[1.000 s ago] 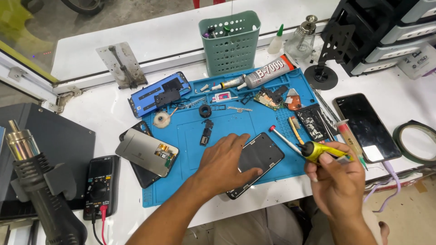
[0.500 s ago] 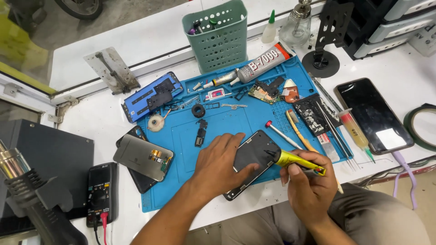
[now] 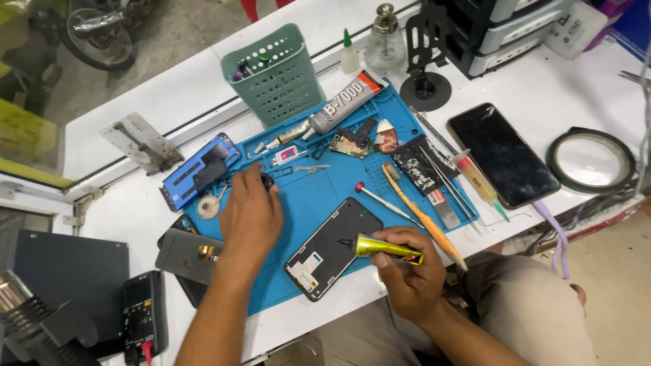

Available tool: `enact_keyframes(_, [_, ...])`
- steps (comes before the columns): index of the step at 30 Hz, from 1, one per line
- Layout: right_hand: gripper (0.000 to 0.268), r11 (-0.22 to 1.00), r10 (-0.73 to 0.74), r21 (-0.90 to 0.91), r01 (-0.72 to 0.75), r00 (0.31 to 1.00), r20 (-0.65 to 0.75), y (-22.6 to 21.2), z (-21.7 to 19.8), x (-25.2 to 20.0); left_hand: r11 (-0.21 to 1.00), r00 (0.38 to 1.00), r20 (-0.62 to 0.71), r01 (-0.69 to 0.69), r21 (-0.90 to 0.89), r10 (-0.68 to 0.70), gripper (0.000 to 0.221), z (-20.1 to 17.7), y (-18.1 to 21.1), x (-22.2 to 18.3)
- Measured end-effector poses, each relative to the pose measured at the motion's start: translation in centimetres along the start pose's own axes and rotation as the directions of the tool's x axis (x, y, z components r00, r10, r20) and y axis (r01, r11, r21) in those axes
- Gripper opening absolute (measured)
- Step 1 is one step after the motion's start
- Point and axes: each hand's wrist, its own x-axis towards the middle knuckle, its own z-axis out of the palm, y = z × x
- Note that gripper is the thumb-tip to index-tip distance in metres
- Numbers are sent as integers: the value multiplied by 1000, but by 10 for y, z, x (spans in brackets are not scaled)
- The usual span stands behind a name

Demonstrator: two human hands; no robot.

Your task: A technician applies adhesive to a mobile phone frame and uses tools to assemble internal components.

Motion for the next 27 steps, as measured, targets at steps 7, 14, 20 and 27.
enact_keyframes(7, [21,1000,-23,-11,23,1000,12,2,-5,-3,972,983,177,7,236,-51,35,18,-29,110])
enact_keyframes(14, [23,1000,5,12,-5,1000,17,6,-6,-4,947,953,272,41,320,-133,18,19,-26,130])
enact_keyframes(20, [22,999,16,42,-17,1000,25,7,-7,-5,933,978,193,6,360,-80,9,30,-45,135])
enact_keyframes(27, [20,991,109,85,-107,994,-12,6,-7,-1,915,962,-68,-271,-300,263,14,-32,7,40])
